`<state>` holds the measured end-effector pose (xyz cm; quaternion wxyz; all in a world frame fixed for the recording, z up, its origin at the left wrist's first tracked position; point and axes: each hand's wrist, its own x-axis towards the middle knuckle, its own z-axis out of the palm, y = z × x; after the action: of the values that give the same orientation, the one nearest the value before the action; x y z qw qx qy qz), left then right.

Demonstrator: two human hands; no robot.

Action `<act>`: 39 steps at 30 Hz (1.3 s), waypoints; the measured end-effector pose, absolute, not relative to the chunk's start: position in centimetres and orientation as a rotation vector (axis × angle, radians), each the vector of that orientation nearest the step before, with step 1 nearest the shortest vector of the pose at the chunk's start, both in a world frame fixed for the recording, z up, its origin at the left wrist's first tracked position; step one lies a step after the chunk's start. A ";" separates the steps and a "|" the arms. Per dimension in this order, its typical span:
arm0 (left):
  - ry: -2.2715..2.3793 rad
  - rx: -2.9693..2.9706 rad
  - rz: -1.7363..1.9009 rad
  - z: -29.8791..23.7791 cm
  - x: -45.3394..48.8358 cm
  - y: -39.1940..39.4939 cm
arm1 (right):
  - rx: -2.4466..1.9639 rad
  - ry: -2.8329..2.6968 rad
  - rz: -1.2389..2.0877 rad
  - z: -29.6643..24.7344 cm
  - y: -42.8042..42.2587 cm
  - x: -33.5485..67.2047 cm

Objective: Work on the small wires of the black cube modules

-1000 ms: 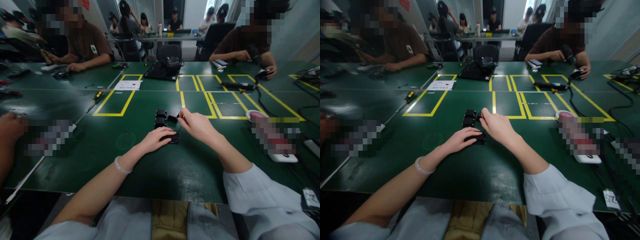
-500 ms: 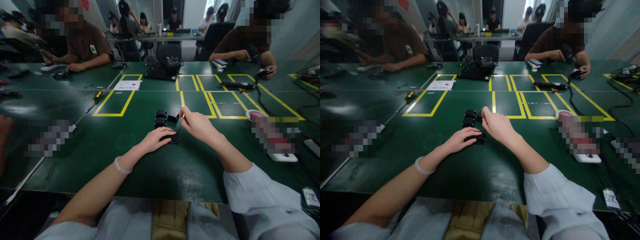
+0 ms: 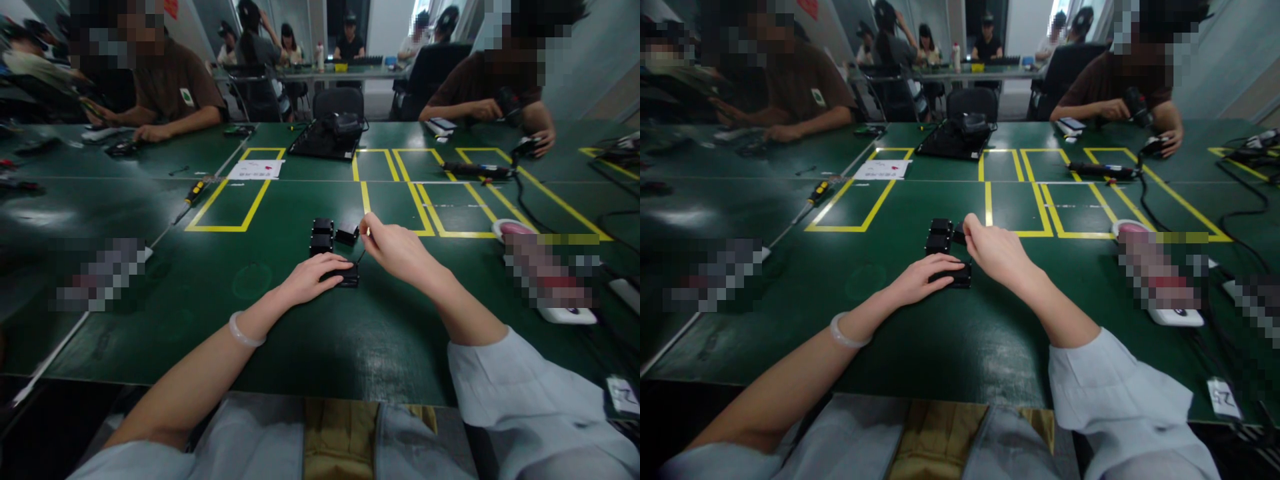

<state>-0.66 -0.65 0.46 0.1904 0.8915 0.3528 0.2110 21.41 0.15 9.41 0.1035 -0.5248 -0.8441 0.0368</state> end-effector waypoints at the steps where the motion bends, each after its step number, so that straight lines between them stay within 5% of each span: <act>1: 0.992 2.504 0.589 0.5 -0.6 -0.7 | -1.542 -2.486 0.123 9.4 0.1 21.4; 39: 0.985 2.508 0.605 0.4 -0.7 -0.6 | -1.553 -2.480 0.020 9.2 0.1 21.4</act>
<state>-0.69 -0.63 0.40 0.1888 0.8919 0.3502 0.2152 21.37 0.13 9.20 0.1073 -0.5277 -0.8426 0.0066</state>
